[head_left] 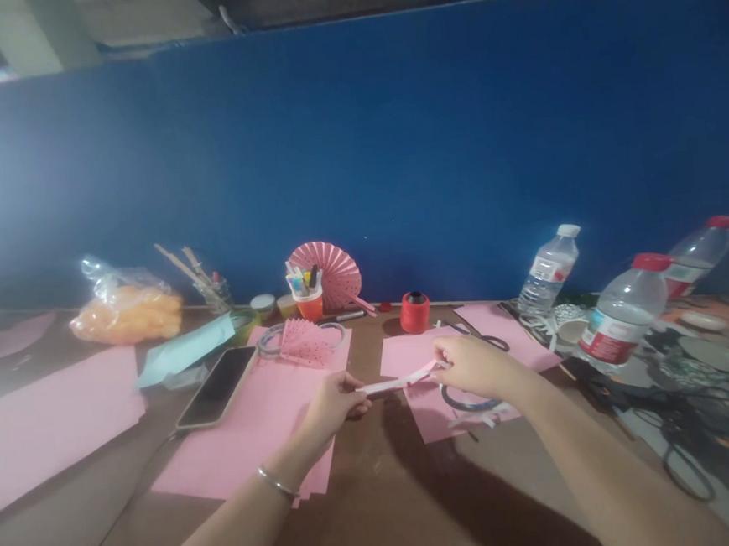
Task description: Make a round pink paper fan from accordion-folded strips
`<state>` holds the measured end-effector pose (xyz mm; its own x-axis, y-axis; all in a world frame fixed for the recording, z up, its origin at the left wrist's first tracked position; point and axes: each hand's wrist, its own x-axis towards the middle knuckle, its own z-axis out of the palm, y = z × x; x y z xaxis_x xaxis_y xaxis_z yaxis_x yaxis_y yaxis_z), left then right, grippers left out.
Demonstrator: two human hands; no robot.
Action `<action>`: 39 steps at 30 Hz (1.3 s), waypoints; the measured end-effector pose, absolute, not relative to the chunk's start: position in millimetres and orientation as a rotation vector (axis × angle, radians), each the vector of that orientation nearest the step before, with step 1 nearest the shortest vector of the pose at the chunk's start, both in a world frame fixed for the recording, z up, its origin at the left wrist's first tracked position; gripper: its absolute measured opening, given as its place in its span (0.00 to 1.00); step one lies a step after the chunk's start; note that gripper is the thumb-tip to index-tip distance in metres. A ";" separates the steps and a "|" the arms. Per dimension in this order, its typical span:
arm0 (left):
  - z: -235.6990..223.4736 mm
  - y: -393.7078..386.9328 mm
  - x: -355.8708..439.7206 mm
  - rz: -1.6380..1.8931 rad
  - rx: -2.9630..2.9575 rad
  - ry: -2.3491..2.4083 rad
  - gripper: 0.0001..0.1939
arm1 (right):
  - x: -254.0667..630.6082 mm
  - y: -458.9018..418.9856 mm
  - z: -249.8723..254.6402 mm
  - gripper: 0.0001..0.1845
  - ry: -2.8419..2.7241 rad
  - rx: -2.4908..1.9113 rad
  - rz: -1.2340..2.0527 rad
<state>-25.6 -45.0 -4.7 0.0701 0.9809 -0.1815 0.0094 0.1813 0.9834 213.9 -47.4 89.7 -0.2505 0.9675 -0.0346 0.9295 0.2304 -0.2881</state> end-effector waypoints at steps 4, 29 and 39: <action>-6.9 -44.6 -25.0 1.033 1.147 1.229 0.07 | 215.4 -46.8 87.1 0.07 -2.323 -1.891 0.289; -3.6 -43.2 -27.9 0.946 1.127 1.230 0.08 | 245.9 -19.0 58.5 0.14 -2.437 -1.812 0.629; -10.7 -41.6 -29.7 0.863 1.088 1.219 0.10 | 239.3 -23.1 69.7 0.13 -2.372 -1.926 0.500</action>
